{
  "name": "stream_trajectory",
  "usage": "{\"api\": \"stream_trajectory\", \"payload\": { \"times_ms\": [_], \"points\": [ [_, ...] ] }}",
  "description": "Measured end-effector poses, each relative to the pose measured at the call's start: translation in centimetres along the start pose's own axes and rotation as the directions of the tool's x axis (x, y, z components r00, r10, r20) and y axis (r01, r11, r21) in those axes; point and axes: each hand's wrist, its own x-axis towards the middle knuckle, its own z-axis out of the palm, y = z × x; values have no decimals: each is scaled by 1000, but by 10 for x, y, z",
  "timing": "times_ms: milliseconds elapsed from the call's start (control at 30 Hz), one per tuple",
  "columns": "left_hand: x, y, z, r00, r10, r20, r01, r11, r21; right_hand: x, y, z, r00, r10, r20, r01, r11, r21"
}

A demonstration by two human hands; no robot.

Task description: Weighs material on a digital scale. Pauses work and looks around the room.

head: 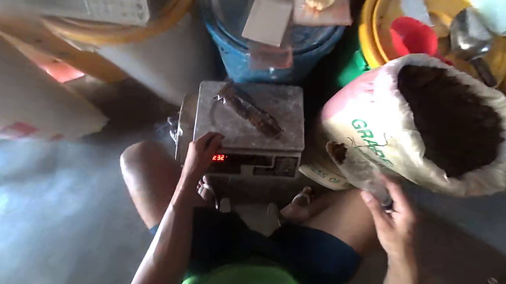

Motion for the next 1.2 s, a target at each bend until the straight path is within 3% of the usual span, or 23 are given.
{"api": "stream_trajectory", "payload": {
  "times_ms": [133,267,467,600,967,1200],
  "points": [
    [-1,-5,-5,999,45,-2,-45,998,-33,-8,30,50,995,69,73,-73,996,45],
    [-3,-6,-8,996,87,-29,-89,991,-98,-6,51,79,987,133,90,-123,986,-109],
    [-4,1,-12,992,108,-70,-118,983,-142,27,38,107,975,142,168,-93,958,-271],
    [-7,-7,-17,989,119,-93,-132,978,-160,52,22,127,978,66,198,-3,953,-302],
    [-13,-13,-24,988,100,-116,-118,979,-164,38,38,121,983,63,170,-6,947,-320],
    [-10,-13,-22,987,115,-112,-136,972,-194,24,44,116,983,121,140,-84,966,-245]
  ]
}}
